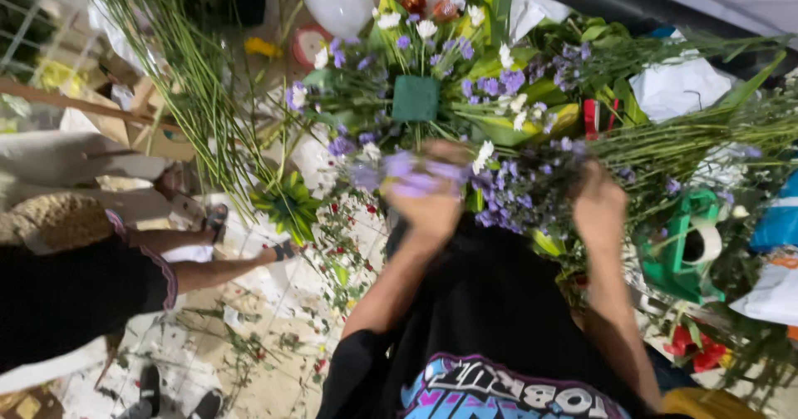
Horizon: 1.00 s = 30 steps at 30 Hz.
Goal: The person assembles a floral arrangement on the floor, trimming stems with shears and inserting various purple, white, and yellow flowers into a green floral foam block.
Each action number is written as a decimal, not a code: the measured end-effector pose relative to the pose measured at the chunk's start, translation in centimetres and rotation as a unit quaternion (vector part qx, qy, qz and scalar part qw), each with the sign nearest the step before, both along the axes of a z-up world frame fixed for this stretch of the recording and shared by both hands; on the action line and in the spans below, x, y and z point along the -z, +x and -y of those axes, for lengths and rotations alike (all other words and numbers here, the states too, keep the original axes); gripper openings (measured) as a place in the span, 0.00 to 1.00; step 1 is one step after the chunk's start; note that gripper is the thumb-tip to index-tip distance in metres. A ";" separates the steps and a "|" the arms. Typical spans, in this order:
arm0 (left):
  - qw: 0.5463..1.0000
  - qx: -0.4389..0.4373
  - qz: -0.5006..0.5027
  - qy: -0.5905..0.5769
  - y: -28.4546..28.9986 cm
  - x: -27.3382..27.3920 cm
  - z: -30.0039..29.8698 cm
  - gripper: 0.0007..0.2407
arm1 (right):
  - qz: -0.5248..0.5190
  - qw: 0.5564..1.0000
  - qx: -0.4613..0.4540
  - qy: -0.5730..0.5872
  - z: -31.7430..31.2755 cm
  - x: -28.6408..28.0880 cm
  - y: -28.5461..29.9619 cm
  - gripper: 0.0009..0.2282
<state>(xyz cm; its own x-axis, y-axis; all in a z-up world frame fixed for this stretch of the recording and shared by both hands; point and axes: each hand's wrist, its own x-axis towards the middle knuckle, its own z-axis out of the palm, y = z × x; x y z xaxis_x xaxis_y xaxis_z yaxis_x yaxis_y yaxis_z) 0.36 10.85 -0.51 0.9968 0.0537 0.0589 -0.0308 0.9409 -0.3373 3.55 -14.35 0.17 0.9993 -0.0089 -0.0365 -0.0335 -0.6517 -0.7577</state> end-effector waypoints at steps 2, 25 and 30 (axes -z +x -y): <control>0.841 -0.119 -0.181 0.495 1.9 -0.2 -7.5 0.15 | -0.109 0.994 -0.001 0.023 2.0 -2.0 -0.2 0.30; 0.489 -0.046 -0.118 0.863 4.0 -8.4 -12.5 0.03 | 0.166 0.964 -0.189 0.091 -19.1 -5.5 4.2 0.07; 0.548 -0.002 -0.208 0.810 0.4 -11.1 -11.2 0.05 | 0.157 0.965 -0.191 0.083 -15.2 -4.1 1.0 0.05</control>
